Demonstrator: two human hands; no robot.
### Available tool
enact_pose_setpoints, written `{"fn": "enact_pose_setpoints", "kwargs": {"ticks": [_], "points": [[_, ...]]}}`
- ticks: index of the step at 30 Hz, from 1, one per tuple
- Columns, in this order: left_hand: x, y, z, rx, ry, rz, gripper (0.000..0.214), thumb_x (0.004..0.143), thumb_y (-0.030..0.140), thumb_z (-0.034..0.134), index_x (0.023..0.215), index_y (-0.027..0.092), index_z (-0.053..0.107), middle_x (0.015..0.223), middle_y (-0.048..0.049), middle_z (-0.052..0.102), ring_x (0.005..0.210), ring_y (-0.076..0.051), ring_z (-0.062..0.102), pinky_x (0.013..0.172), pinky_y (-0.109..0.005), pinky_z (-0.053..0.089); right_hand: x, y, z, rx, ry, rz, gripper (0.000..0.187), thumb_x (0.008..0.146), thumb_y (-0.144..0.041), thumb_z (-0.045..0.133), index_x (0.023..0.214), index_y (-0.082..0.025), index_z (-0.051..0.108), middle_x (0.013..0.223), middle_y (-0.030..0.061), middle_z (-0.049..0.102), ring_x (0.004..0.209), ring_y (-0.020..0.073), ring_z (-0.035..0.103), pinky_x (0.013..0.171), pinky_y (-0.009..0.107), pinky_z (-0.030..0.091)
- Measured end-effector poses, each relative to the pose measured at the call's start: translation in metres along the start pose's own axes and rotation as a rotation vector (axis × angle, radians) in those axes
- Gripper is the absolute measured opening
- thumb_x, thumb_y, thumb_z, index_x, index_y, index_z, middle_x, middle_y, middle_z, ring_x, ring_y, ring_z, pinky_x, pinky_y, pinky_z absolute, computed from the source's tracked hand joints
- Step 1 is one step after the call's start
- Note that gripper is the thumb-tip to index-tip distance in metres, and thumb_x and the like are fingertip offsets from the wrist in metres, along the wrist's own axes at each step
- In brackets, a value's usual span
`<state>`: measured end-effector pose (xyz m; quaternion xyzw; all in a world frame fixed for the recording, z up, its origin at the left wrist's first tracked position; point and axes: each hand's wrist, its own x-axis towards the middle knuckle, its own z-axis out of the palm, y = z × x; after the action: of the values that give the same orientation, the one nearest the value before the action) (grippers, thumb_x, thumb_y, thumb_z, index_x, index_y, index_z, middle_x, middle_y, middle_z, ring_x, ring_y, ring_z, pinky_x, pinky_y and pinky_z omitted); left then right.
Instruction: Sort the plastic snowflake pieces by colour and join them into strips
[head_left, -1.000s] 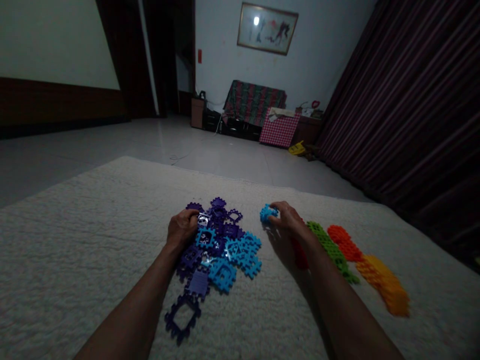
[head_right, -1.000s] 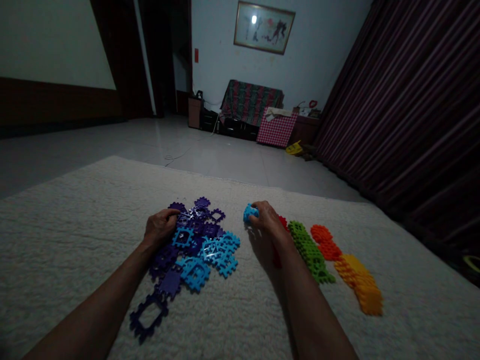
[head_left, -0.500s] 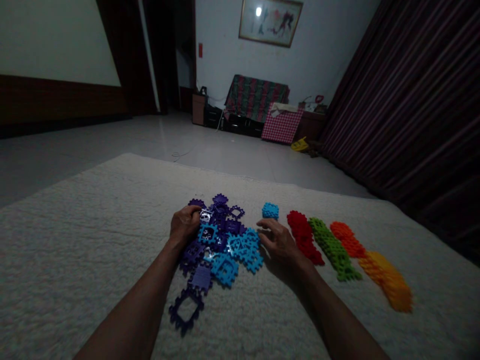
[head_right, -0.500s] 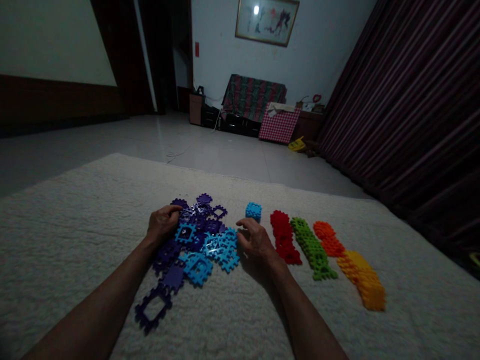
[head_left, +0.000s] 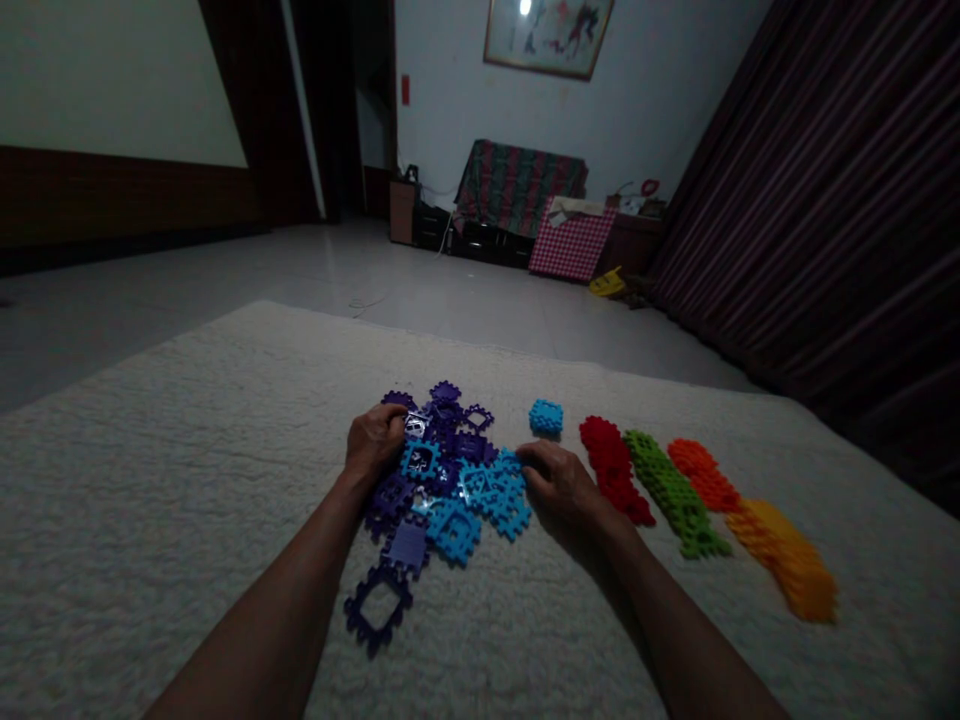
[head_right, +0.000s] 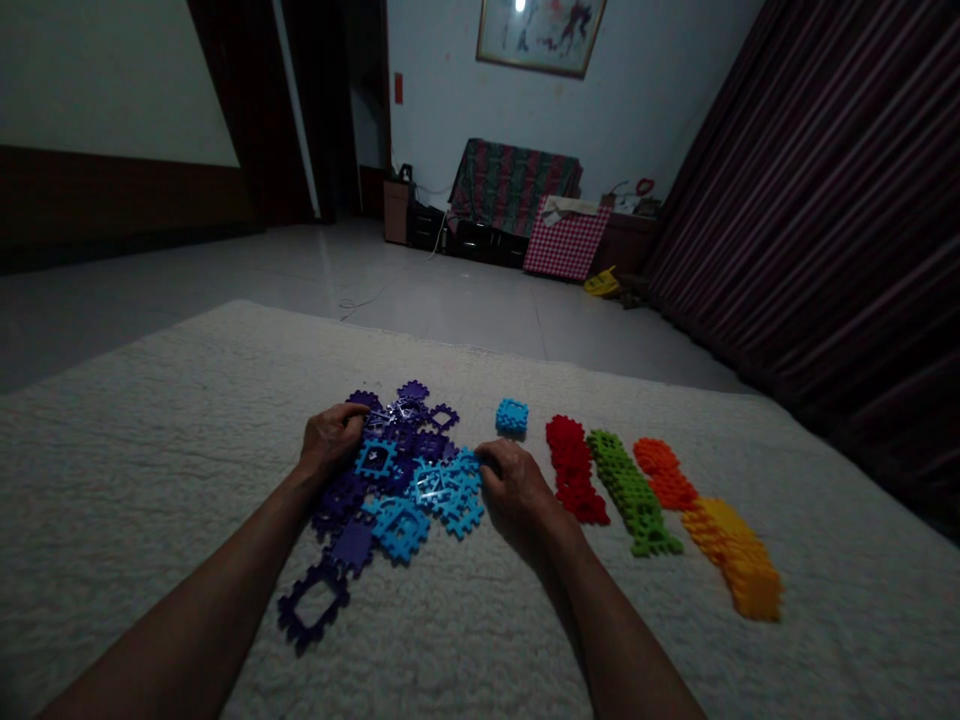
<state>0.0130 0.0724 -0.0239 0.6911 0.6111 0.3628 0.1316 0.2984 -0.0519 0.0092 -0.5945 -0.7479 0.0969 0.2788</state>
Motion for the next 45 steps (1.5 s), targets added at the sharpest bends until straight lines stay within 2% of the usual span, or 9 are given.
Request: {"fn": "enact_pose_setpoints", "kwargs": {"ticks": [8, 13, 15, 19, 25, 32, 38, 41, 45], "points": [[-0.001, 0.003, -0.002, -0.019, -0.015, -0.012, 0.035, 0.082, 0.021, 0.047, 0.1, 0.022, 0.077, 0.106, -0.0026, 0.076, 0.099, -0.019, 0.07, 0.095, -0.027, 0.052, 0.001, 0.001, 0.002, 0.089, 0.073, 0.026, 0.021, 0.084, -0.02, 0.049, 0.093, -0.019, 0.068, 0.093, 0.0064, 0.069, 0.087, 0.0194, 0.065, 0.083, 0.032, 0.05], [-0.002, 0.004, -0.002, -0.054, 0.001, -0.035, 0.036, 0.082, 0.018, 0.046, 0.101, 0.022, 0.077, 0.104, -0.0006, 0.077, 0.098, -0.017, 0.071, 0.095, -0.026, 0.052, 0.01, -0.006, 0.002, 0.117, 0.142, -0.123, 0.018, 0.084, -0.022, 0.054, 0.095, -0.021, 0.068, 0.103, 0.0095, 0.069, 0.098, 0.0229, 0.064, 0.086, 0.036, 0.052], [-0.002, 0.005, -0.003, -0.068, -0.005, -0.041, 0.037, 0.082, 0.015, 0.046, 0.1, 0.022, 0.077, 0.103, -0.0005, 0.077, 0.098, -0.016, 0.071, 0.096, -0.025, 0.051, 0.019, -0.015, 0.009, 0.101, 0.161, -0.188, 0.019, 0.085, -0.021, 0.053, 0.097, -0.021, 0.067, 0.101, 0.0091, 0.069, 0.097, 0.0228, 0.064, 0.087, 0.037, 0.051], [0.0, 0.005, -0.007, -0.097, -0.021, -0.063, 0.036, 0.082, 0.014, 0.047, 0.099, 0.022, 0.078, 0.104, -0.0001, 0.077, 0.099, -0.015, 0.071, 0.096, -0.025, 0.051, 0.04, -0.044, 0.035, 0.054, 0.054, -0.281, 0.022, 0.085, -0.018, 0.054, 0.103, -0.018, 0.066, 0.101, 0.0091, 0.069, 0.097, 0.0221, 0.063, 0.088, 0.036, 0.049], [0.003, 0.004, -0.009, -0.123, -0.045, -0.106, 0.037, 0.082, 0.013, 0.048, 0.104, 0.022, 0.077, 0.105, 0.0004, 0.077, 0.098, -0.015, 0.071, 0.097, -0.024, 0.052, 0.057, -0.086, 0.067, -0.162, 0.008, -0.175, 0.025, 0.087, -0.03, 0.062, 0.108, -0.018, 0.066, 0.106, 0.011, 0.066, 0.102, 0.0252, 0.058, 0.089, 0.038, 0.042], [0.002, 0.001, -0.004, -0.097, -0.064, -0.002, 0.037, 0.081, 0.013, 0.049, 0.102, 0.024, 0.077, 0.107, 0.0014, 0.076, 0.101, -0.014, 0.07, 0.097, -0.023, 0.051, 0.066, -0.086, 0.075, -0.103, 0.032, -0.108, 0.008, 0.082, -0.023, 0.064, 0.089, -0.019, 0.067, 0.093, 0.0067, 0.067, 0.09, 0.0215, 0.058, 0.082, 0.034, 0.041], [-0.001, 0.003, -0.004, -0.087, -0.033, 0.035, 0.036, 0.083, 0.017, 0.048, 0.103, 0.024, 0.077, 0.107, 0.0007, 0.076, 0.101, -0.015, 0.07, 0.096, -0.024, 0.051, 0.061, -0.063, 0.042, 0.113, 0.165, -0.144, 0.013, 0.086, -0.025, 0.057, 0.091, -0.019, 0.066, 0.093, 0.0072, 0.069, 0.088, 0.0195, 0.063, 0.081, 0.032, 0.047], [-0.002, 0.003, -0.004, -0.073, -0.036, 0.034, 0.036, 0.084, 0.018, 0.047, 0.103, 0.024, 0.077, 0.108, 0.0003, 0.076, 0.101, -0.016, 0.07, 0.096, -0.026, 0.052, 0.05, -0.034, 0.011, 0.067, 0.197, -0.016, 0.016, 0.084, -0.029, 0.056, 0.088, -0.019, 0.068, 0.087, 0.0067, 0.071, 0.08, 0.0193, 0.065, 0.077, 0.031, 0.049], [0.0, 0.0, -0.001, -0.057, -0.044, 0.043, 0.036, 0.084, 0.02, 0.046, 0.103, 0.023, 0.077, 0.108, -0.0012, 0.076, 0.102, -0.018, 0.07, 0.096, -0.028, 0.052, 0.03, 0.006, -0.019, -0.099, 0.09, 0.166, 0.017, 0.08, -0.028, 0.057, 0.082, -0.019, 0.071, 0.08, 0.0069, 0.072, 0.074, 0.02, 0.066, 0.068, 0.029, 0.048]]}}
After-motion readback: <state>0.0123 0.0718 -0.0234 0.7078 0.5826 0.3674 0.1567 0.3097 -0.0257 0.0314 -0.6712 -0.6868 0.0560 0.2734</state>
